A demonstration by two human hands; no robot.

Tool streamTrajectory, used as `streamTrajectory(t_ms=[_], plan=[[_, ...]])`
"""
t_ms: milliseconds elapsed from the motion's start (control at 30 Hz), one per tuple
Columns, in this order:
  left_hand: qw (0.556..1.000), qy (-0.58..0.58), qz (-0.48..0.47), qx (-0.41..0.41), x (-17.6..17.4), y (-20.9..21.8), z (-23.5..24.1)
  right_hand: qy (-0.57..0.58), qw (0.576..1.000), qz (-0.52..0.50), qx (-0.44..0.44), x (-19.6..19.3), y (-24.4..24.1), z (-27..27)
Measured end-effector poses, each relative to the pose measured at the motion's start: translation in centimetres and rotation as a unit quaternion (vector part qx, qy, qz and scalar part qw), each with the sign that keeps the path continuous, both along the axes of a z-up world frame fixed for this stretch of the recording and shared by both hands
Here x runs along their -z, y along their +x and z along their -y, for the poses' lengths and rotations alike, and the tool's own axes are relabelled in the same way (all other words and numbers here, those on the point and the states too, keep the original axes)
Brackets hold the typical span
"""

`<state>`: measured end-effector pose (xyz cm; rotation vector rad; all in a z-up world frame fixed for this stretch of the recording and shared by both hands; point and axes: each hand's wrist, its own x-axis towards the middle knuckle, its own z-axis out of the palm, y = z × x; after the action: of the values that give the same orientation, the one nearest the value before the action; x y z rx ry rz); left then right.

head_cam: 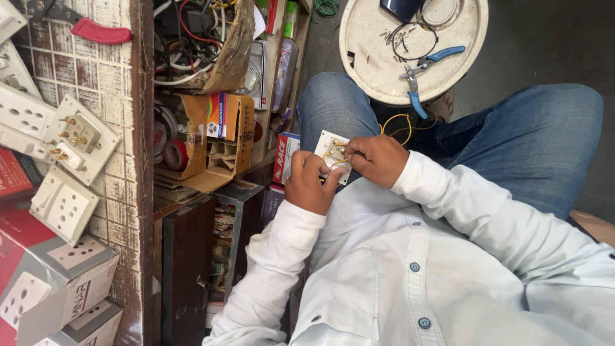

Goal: The person sits on the floor and wires a white electrical socket using a yellow wire. They use pliers to strip the wire ends and a screwdriver to secure the connections to the socket terminals.

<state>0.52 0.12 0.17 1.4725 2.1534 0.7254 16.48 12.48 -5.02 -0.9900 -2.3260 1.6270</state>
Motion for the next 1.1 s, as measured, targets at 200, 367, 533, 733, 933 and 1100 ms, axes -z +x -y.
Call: streamTrajectory(t_ms=[200,367,533,733,933,1100], plan=[[0.998,0.041,0.030,0.023,-0.5,-0.6,0.2,-0.097,0.994,-0.045,-0.014,0.6,0.3,-0.9],[0.998,0.006,0.056,-0.011,-0.4,-0.3,-0.2,-0.114,0.992,-0.047,-0.016,0.4,0.3,-1.0],[0.998,0.030,0.055,0.021,-0.7,-0.6,-0.1,0.037,0.995,-0.077,-0.045,0.2,0.5,-0.7],[0.997,-0.001,0.071,-0.014,-0.2,-0.7,0.0,-0.112,0.993,-0.025,-0.041,0.1,0.2,-1.4],[0.998,0.017,0.054,0.010,0.1,-0.8,0.1,0.003,0.999,-0.005,-0.038,-0.6,0.0,-0.6],[0.999,-0.024,0.046,-0.015,-0.2,-1.0,0.0,0.180,0.974,-0.135,-0.032,-2.2,0.3,0.4]])
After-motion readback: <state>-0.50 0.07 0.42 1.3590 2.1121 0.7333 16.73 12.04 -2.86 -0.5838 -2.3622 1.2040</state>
